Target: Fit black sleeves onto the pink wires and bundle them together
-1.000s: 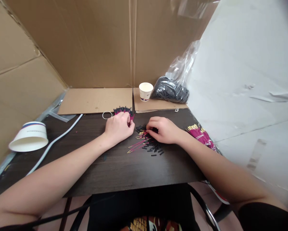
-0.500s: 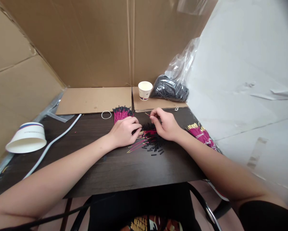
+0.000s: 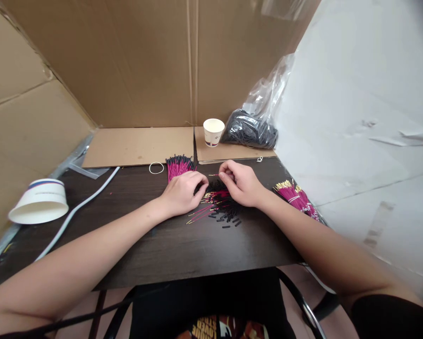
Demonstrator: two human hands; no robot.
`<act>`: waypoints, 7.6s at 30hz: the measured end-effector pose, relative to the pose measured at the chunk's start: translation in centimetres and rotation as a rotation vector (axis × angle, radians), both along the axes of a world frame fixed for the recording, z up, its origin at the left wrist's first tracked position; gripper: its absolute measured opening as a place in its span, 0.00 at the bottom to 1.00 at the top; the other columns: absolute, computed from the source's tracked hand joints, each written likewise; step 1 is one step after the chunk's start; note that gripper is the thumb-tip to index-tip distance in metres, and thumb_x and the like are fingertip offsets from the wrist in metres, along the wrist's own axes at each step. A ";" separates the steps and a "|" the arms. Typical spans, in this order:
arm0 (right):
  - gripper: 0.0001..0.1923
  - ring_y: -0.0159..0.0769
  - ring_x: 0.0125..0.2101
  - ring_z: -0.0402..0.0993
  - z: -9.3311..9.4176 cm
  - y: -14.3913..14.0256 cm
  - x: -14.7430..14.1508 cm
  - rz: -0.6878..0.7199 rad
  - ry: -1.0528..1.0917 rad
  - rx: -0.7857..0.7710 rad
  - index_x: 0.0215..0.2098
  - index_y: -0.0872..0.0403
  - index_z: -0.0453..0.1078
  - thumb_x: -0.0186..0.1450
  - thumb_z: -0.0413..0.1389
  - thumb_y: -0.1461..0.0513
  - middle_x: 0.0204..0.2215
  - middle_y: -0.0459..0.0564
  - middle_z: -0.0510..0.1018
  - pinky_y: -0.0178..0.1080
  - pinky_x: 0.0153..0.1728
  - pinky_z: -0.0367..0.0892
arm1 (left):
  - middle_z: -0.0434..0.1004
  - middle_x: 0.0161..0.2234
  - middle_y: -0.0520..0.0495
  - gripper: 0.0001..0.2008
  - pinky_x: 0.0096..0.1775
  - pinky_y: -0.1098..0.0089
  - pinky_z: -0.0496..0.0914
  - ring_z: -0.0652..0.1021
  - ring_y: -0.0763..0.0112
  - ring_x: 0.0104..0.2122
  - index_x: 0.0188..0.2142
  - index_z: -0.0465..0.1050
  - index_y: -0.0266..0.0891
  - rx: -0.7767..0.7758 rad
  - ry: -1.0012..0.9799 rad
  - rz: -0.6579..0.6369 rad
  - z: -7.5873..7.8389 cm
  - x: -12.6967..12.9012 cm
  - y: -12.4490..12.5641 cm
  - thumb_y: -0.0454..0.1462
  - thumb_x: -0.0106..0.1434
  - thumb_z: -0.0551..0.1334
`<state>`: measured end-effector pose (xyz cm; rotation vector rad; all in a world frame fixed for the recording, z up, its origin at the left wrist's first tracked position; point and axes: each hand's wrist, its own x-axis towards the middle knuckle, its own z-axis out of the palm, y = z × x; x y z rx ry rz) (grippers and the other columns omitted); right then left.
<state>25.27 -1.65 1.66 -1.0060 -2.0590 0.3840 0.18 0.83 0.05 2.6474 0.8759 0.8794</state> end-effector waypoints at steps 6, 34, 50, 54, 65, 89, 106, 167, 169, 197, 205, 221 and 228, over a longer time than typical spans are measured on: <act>0.06 0.33 0.25 0.62 0.4 -0.2 0.1 0.003 0.012 0.042 0.40 0.51 0.68 0.77 0.57 0.63 0.28 0.42 0.71 0.40 0.32 0.61 | 0.84 0.35 0.47 0.05 0.38 0.67 0.74 0.79 0.69 0.31 0.44 0.79 0.38 -0.120 -0.233 0.070 0.2 0.5 -0.6 0.35 0.77 0.63; 0.04 0.34 0.28 0.64 -0.1 -0.2 0.1 0.076 -0.051 0.045 0.41 0.51 0.69 0.76 0.57 0.65 0.31 0.45 0.74 0.39 0.32 0.63 | 0.84 0.31 0.48 0.06 0.28 0.72 0.68 0.75 0.74 0.25 0.42 0.81 0.37 -0.279 -0.374 0.056 0.8 1.1 -1.3 0.35 0.75 0.64; 0.04 0.35 0.29 0.66 -0.1 -0.3 -0.1 0.092 -0.052 0.014 0.42 0.51 0.68 0.76 0.57 0.65 0.32 0.46 0.75 0.40 0.33 0.64 | 0.86 0.32 0.47 0.06 0.24 0.73 0.64 0.69 0.76 0.22 0.43 0.81 0.37 -0.326 -0.405 0.043 0.5 1.2 -1.2 0.37 0.75 0.65; 0.03 0.35 0.29 0.66 0.1 -0.3 -0.1 0.099 -0.054 0.011 0.42 0.51 0.69 0.76 0.57 0.64 0.32 0.45 0.75 0.40 0.33 0.64 | 0.85 0.32 0.47 0.07 0.25 0.73 0.63 0.67 0.77 0.21 0.43 0.81 0.37 -0.336 -0.403 0.043 0.4 1.2 -1.2 0.37 0.75 0.65; 0.02 0.42 0.39 0.72 0.6 -0.5 -0.3 0.027 0.041 0.059 0.44 0.50 0.74 0.76 0.59 0.63 0.39 0.51 0.75 0.45 0.41 0.70 | 0.85 0.39 0.44 0.13 0.27 0.70 0.67 0.71 0.74 0.25 0.53 0.76 0.39 -0.412 -0.467 0.039 0.1 0.6 -1.0 0.38 0.71 0.68; 0.18 0.31 0.29 0.73 -0.2 -0.3 -1.5 0.117 0.563 -0.562 0.40 0.53 0.83 0.68 0.72 0.48 0.41 0.52 0.87 0.39 0.34 0.75 | 0.84 0.33 0.49 0.07 0.32 0.68 0.68 0.75 0.72 0.27 0.38 0.82 0.38 -0.184 -0.293 -0.048 0.4 0.8 -1.2 0.37 0.73 0.69; 0.04 0.45 0.42 0.75 0.5 0.1 0.7 0.095 -0.243 -0.048 0.43 0.53 0.77 0.69 0.63 0.65 0.39 0.54 0.80 0.48 0.48 0.71 | 0.73 0.27 0.49 0.13 0.33 0.64 0.59 0.71 0.65 0.28 0.27 0.62 0.42 -0.002 0.025 0.464 1.5 -0.4 0.6 0.36 0.67 0.63; 0.06 0.38 0.32 0.70 1.7 0.1 1.5 0.277 -0.490 -0.061 0.38 0.54 0.78 0.69 0.58 0.67 0.34 0.49 0.77 0.43 0.39 0.62 | 0.81 0.46 0.38 0.07 0.53 0.51 0.75 0.76 0.54 0.46 0.40 0.76 0.39 0.000 -0.016 0.000 0.3 0.6 -0.5 0.33 0.76 0.60; 0.07 0.38 0.32 0.71 1.5 0.1 1.4 0.277 -0.498 -0.039 0.37 0.54 0.78 0.70 0.57 0.67 0.34 0.50 0.77 0.43 0.39 0.62 | 0.82 0.44 0.39 0.07 0.53 0.52 0.75 0.77 0.55 0.45 0.42 0.75 0.39 -0.008 -0.056 -0.009 0.3 0.6 -0.6 0.34 0.77 0.59; 0.06 0.32 0.23 0.56 1.5 -0.3 1.0 0.045 -0.114 0.016 0.36 0.49 0.62 0.67 0.53 0.67 0.24 0.39 0.65 0.38 0.30 0.57 | 0.83 0.34 0.46 0.05 0.36 0.66 0.73 0.79 0.68 0.31 0.43 0.75 0.39 -0.269 -0.340 0.106 0.6 1.1 -1.3 0.33 0.76 0.60; 0.05 0.31 0.24 0.58 1.4 -0.3 1.0 0.062 -0.126 0.013 0.36 0.50 0.65 0.67 0.53 0.67 0.24 0.39 0.66 0.37 0.30 0.58 | 0.83 0.35 0.46 0.04 0.37 0.66 0.73 0.80 0.67 0.33 0.43 0.75 0.39 -0.229 -0.329 0.083 0.5 1.1 -1.3 0.32 0.76 0.60; 0.06 0.29 0.23 0.56 1.2 -0.3 0.9 0.122 -0.095 -0.022 0.36 0.51 0.65 0.68 0.52 0.68 0.23 0.38 0.64 0.36 0.30 0.57 | 0.82 0.36 0.45 0.04 0.39 0.65 0.74 0.80 0.66 0.34 0.44 0.76 0.38 -0.126 -0.280 0.059 0.0 1.0 -1.3 0.32 0.76 0.61; 0.06 0.29 0.23 0.57 1.1 -0.4 0.7 0.133 -0.097 -0.033 0.37 0.51 0.65 0.68 0.52 0.69 0.24 0.38 0.65 0.36 0.30 0.58 | 0.82 0.35 0.46 0.05 0.38 0.66 0.74 0.80 0.67 0.33 0.44 0.76 0.38 -0.134 -0.301 0.047 0.2 1.1 -1.4 0.32 0.76 0.61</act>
